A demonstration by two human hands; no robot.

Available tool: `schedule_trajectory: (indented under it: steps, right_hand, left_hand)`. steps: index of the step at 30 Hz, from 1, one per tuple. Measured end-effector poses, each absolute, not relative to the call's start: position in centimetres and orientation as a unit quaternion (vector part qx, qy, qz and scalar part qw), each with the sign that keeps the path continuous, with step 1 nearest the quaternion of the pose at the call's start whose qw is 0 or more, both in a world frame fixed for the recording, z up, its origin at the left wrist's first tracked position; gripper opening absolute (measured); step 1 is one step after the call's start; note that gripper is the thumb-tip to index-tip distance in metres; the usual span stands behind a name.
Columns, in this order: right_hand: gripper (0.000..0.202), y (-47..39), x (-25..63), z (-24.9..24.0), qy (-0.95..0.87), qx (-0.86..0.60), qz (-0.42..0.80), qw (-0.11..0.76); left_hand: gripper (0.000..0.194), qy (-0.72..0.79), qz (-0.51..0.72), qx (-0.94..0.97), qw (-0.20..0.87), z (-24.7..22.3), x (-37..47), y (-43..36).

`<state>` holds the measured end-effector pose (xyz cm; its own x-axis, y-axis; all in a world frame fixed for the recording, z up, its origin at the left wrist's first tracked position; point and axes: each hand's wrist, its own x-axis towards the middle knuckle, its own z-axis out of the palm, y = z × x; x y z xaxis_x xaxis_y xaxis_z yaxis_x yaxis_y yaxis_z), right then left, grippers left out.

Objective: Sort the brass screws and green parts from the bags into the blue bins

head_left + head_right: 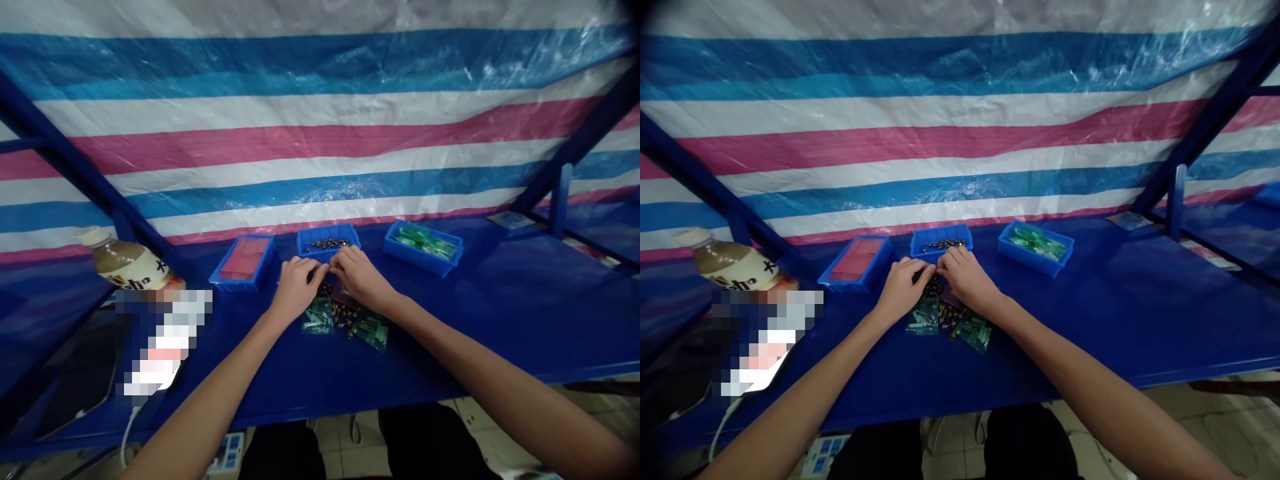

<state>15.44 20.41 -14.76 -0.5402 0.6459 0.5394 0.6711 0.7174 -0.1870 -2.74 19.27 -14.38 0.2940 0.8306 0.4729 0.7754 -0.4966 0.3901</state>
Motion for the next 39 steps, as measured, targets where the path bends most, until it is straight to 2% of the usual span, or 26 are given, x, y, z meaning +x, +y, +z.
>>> schedule_trajectory:
  steps: [2, 6, 15, 18, 20, 24, 27, 32, 39]
  right_hand:
    - [0.016, 20.2, 15.4, -14.4, -0.875, -0.369, -0.013, 0.313]
    - [0.013, 19.9, 15.5, -14.1, -0.851, -0.377, 0.06, 0.361]
    - [0.027, 19.8, 15.6, -13.7, -0.809, -0.431, 0.186, 0.354]
    - [0.025, 20.8, 16.3, -13.6, -0.786, -0.45, 0.139, 0.4]
    - [0.022, 21.9, 17.1, -13.7, -0.769, -0.477, 0.058, 0.423]
    - [0.028, 23.2, 18.7, -13.8, -0.765, -0.502, 0.005, 0.403]
    - [0.028, 22.6, 18.9, -13.5, -0.787, -0.479, 0.026, 0.387]
    - [0.019, 20.4, 17.2, -13.6, -0.881, -0.375, 0.066, 0.28]
    - [0.019, 20.0, 15.6, -15.0, -0.869, -0.422, 0.101, 0.238]
  left_hand:
    - [0.032, 0.49, 0.334, 0.801, 0.084, -14.4, -2.8, 19.3]
    - [0.015, 0.477, 0.392, 0.773, 0.148, -14.6, -3.0, 19.4]
    - [0.012, 0.437, 0.417, 0.787, 0.125, -14.2, -2.8, 19.2]
    - [0.031, 0.45, 0.407, 0.786, 0.115, -14.2, -3.0, 19.2]
    - [0.035, 0.456, 0.39, 0.793, 0.105, -14.4, -3.1, 19.3]
    - [0.013, 0.437, 0.342, 0.828, 0.081, -14.8, -3.2, 19.2]
    - [0.015, 0.428, 0.327, 0.839, 0.072, -14.8, -3.3, 19.1]
    - [0.019, 0.469, 0.351, 0.81, 0.031, -14.7, -3.5, 19.1]
    - [0.027, 0.516, 0.385, 0.764, 0.035, -14.8, -3.5, 19.3]
